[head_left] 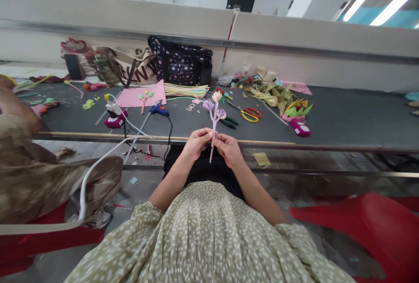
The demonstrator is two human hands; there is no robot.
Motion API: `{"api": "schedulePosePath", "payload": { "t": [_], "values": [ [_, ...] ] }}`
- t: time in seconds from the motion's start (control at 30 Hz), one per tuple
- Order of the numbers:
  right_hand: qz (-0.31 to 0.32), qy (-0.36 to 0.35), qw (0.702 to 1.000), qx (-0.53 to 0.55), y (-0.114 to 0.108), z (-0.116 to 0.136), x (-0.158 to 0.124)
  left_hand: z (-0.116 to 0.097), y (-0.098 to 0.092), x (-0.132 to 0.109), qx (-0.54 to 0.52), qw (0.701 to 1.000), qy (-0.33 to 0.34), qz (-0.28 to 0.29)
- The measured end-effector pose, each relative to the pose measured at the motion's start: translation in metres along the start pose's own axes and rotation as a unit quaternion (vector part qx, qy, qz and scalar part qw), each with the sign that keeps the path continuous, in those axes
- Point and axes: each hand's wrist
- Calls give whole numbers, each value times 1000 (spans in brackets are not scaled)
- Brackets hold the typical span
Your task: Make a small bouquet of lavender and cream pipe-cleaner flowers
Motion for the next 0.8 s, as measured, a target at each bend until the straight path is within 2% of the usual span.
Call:
{"api": "schedulePosePath", "payload": {
  "t": [0.1, 0.2, 0.33, 0.4, 0.5, 0.8],
  "values": [
    [-43, -32, 997, -48, 1, -2, 1, 3, 1, -2, 35, 997, 35, -57],
    [-89, -84, 983, -138, 1, -5, 1, 5, 4, -5, 76, 990, 54, -105],
    [-159, -126, 937, -284, 1, -10, -2, 6, 8, -7, 96, 987, 73, -104],
    [-175, -138, 919, -325, 1, -13, -3, 5, 10, -6, 98, 986, 81, -107],
    [-166, -147, 914, -340, 1, -15, -4, 2, 10, -6, 106, 984, 83, -113],
    [-96, -153, 932, -315, -5, -6, -3, -1, 4, -6, 104, 989, 65, -87]
  ]
}}
Point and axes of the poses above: each hand's wrist, its own x-axis towards the middle knuckle, its own y-axis out of the palm, z = x × y, and after that the axes turned 6 degrees about y, right-handed
